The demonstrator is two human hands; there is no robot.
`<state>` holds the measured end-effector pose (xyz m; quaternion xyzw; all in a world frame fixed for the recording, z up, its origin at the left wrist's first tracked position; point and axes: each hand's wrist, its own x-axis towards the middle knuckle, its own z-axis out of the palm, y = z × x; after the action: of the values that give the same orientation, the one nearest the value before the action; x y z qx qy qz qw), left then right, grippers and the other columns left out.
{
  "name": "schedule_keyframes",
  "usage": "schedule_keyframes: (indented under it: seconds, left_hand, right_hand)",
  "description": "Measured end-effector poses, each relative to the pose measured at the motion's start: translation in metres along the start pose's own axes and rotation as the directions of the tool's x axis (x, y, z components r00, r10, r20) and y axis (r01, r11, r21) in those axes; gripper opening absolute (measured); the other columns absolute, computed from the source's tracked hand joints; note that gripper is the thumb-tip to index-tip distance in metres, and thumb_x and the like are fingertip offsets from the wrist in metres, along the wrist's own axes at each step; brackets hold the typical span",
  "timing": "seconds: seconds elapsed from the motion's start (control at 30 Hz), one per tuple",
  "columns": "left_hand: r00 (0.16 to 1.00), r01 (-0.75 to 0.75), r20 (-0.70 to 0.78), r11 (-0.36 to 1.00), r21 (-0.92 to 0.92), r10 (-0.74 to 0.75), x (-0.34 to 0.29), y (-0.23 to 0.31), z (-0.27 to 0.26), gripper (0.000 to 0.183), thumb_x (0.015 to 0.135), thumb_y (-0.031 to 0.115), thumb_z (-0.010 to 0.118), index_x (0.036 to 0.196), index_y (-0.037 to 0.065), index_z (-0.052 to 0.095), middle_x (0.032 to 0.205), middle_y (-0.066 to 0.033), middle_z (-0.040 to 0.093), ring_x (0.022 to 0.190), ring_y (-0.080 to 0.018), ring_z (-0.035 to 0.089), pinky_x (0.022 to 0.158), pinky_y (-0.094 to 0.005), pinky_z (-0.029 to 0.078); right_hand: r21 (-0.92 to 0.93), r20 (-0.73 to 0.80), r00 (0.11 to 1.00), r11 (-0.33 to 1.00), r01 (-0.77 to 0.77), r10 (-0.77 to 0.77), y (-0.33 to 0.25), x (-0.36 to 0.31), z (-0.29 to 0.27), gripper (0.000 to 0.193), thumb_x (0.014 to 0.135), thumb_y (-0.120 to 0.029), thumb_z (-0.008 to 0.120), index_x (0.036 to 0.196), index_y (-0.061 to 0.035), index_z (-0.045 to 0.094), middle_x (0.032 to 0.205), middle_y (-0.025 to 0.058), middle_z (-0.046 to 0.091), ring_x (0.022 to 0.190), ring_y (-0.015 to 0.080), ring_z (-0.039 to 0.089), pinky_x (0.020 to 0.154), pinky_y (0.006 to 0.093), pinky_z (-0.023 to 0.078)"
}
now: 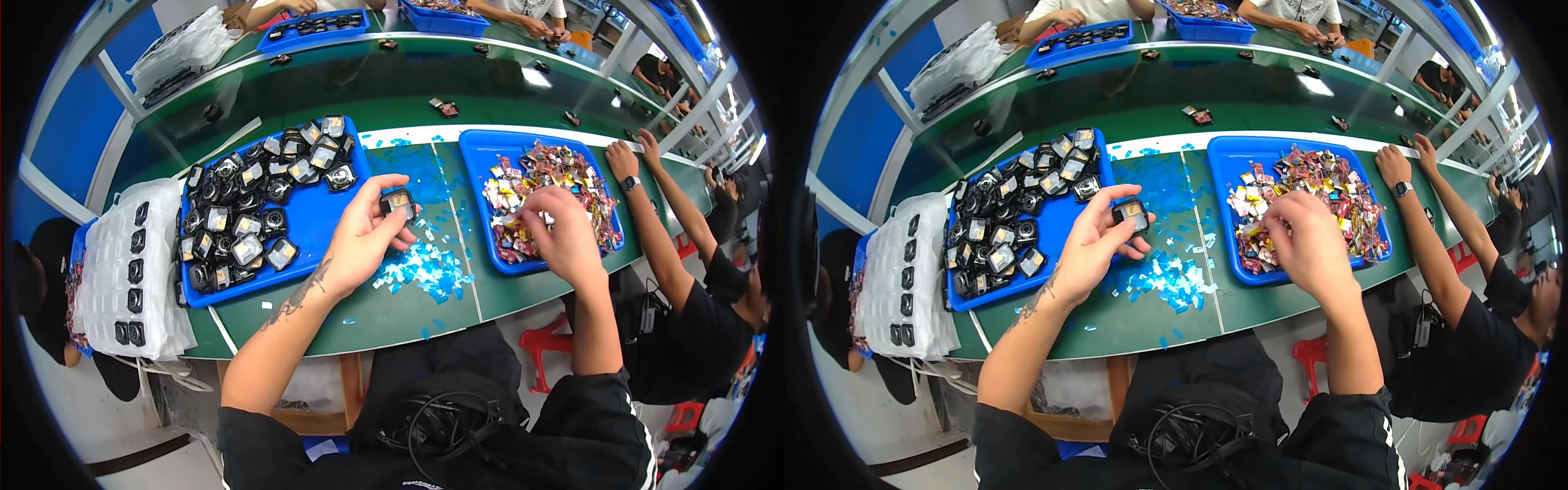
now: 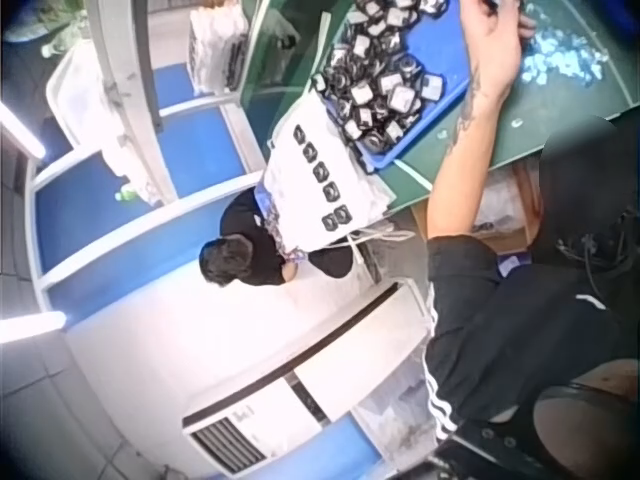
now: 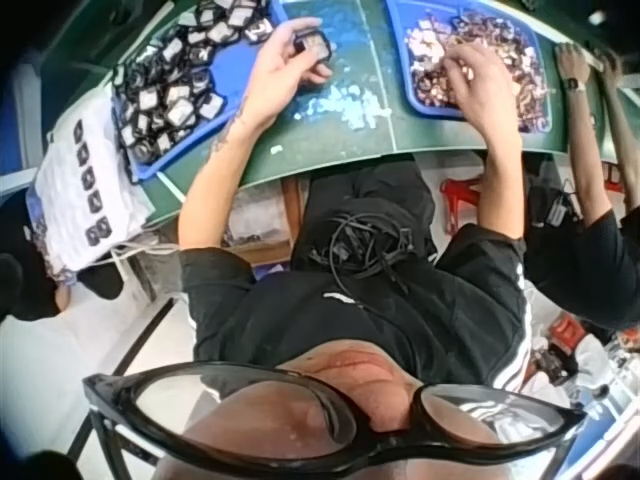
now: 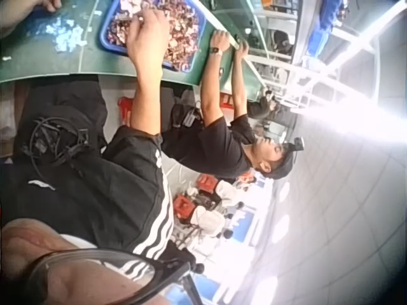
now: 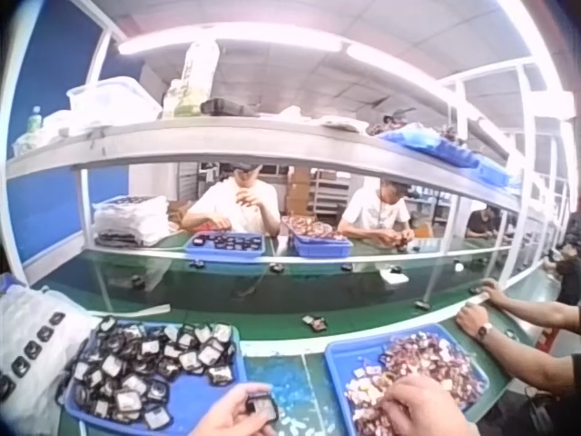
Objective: Assembling small electronic components, likely smartwatches or similar devices, by peeling backing from adhesive and placing components into housings.
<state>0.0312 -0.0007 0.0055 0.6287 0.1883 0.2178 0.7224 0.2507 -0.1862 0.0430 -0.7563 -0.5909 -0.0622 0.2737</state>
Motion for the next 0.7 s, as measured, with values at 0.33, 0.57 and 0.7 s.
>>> schedule_keyframes:
  seconds: [0.33, 0.57, 0.7]
  left_hand:
    - [0.999, -0.032, 0.008, 0.996, 0.086, 0.031, -0.004, 0.005, 0.001, 0.039, 0.097, 0.012, 0.052, 0.136, 0.009, 0.047, 0.105, -0.0070, 0.060, 0.078, -0.0106, 0.060, 0.073, -0.0253, 0.052]
    - [0.951, -0.310, 0.094, 0.907, 0.286, 0.296, -0.006, 0.006, 0.004, 0.023, 0.090, 0.008, 0.063, 0.113, 0.003, 0.067, 0.101, -0.0039, 0.058, 0.087, -0.0102, 0.059, 0.075, -0.0242, 0.050]
    - [0.946, -0.282, 0.225, 0.936, 0.210, 0.235, -0.008, 0.008, -0.001, 0.023, 0.080, 0.006, 0.074, 0.103, 0.002, 0.070, 0.103, -0.0047, 0.060, 0.090, -0.0120, 0.060, 0.079, -0.0261, 0.051]
  right_hand:
    - [-0.104, 0.003, 0.978, 0.973, -0.207, 0.209, 0.001, 0.011, -0.013, 0.007, 0.088, -0.006, 0.061, 0.091, -0.0001, 0.061, 0.081, 0.0163, 0.066, 0.071, 0.0334, 0.066, 0.065, 0.0395, 0.051]
    - [0.519, 0.180, 0.980, 0.855, -0.019, -0.088, -0.053, 0.018, 0.006, 0.003, 0.083, -0.001, 0.066, 0.085, 0.0013, 0.066, 0.078, 0.0084, 0.066, 0.068, 0.0151, 0.063, 0.062, 0.0263, 0.049]
    - [0.599, 0.194, 0.962, 0.800, 0.040, -0.193, -0.071, 0.032, 0.028, 0.004, 0.083, -0.003, 0.068, 0.082, 0.0007, 0.067, 0.075, 0.0091, 0.066, 0.069, 0.0162, 0.063, 0.063, 0.0270, 0.049]
